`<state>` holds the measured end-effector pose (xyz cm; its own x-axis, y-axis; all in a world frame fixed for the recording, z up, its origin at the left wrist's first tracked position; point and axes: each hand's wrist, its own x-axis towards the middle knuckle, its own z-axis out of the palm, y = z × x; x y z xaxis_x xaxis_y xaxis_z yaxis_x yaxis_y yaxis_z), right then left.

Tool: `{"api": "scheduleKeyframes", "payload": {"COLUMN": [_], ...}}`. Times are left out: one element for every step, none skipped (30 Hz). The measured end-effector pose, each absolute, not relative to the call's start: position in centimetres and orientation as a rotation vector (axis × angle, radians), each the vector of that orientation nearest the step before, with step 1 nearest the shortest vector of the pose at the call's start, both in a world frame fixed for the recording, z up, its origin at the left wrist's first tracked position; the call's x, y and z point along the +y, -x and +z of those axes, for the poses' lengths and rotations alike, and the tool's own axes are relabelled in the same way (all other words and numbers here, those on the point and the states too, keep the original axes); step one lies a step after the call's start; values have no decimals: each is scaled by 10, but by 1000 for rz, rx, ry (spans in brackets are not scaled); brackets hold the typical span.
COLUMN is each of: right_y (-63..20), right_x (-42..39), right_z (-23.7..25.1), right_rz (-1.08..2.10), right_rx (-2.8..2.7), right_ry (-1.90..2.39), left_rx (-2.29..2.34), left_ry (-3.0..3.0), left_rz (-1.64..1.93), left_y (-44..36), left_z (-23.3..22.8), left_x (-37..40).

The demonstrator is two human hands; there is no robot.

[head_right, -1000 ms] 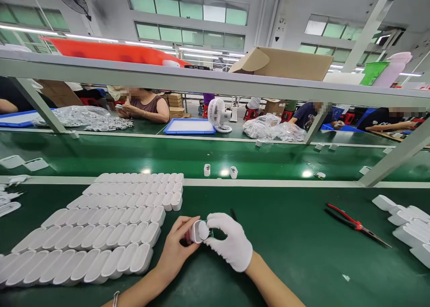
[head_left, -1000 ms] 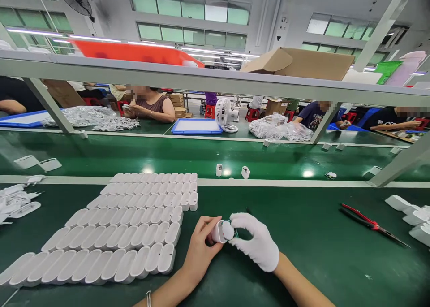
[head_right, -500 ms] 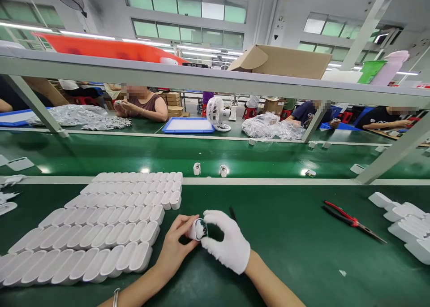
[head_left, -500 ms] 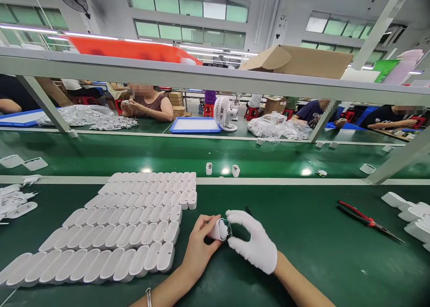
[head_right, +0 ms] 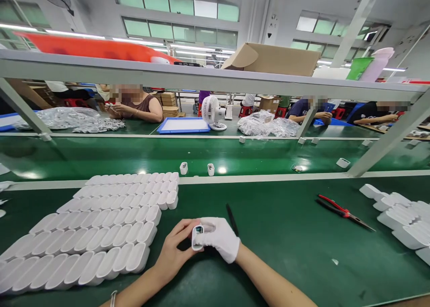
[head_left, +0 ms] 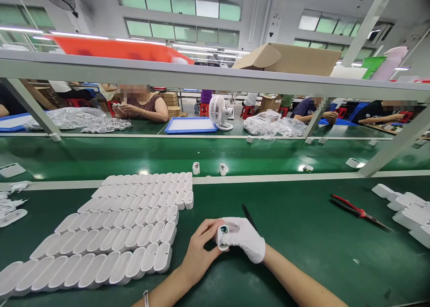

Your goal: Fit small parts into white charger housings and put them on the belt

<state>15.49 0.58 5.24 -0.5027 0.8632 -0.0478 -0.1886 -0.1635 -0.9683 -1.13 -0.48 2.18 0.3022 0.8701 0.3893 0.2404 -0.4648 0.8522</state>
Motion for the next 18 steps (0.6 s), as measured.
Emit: {"api": "scheduleKeyframes", "payload": {"right_y": [-154,-154,-154,-157,-161,-167,-174,-183,-192,-201,-209,-215,-219,-221,-221,-220,-217,-213], "right_x": [6,6,7,9,10,13,15,18,21,24,27,29,31,33,34,35,35,34], "right_z": [52,52,52,53,55,57,58,58,58,56,53,48,44,40,37,36,36,38], "right_rz": [1758,1760,1765,1747,1678,1540,1329,1072,826,667,626,689,815,953,1065,1136,1175,1223], "right_rx": [-1318,-1309,-1319,-1360,-1426,-1507,-1580,-1631,-1652,-1646,-1628,-1608,-1591,-1572,-1548,-1526,-1516,-1488], "right_ry": [837,850,875,931,1022,1156,1337,1543,1745,1916,2048,2132,2159,2144,2109,2073,2043,1986], "left_rx": [995,1003,1009,1012,1017,1024,1035,1053,1081,1114,1147,1178,1204,1217,1218,1212,1201,1187], "left_ry": [-1867,-1847,-1828,-1810,-1789,-1766,-1739,-1707,-1678,-1655,-1641,-1631,-1621,-1610,-1596,-1579,-1565,-1552], "left_rz": [1144,1112,1079,1045,1014,985,959,936,911,883,855,827,803,784,773,772,778,786], "left_y": [11,11,12,12,13,14,15,15,16,16,16,16,15,15,15,15,15,15], "left_z": [22,23,23,24,24,24,23,22,21,19,17,15,14,12,11,10,9,8], "left_x": [-4,-4,-3,-2,-1,-1,0,1,2,3,4,4,5,5,5,6,6,7]}}
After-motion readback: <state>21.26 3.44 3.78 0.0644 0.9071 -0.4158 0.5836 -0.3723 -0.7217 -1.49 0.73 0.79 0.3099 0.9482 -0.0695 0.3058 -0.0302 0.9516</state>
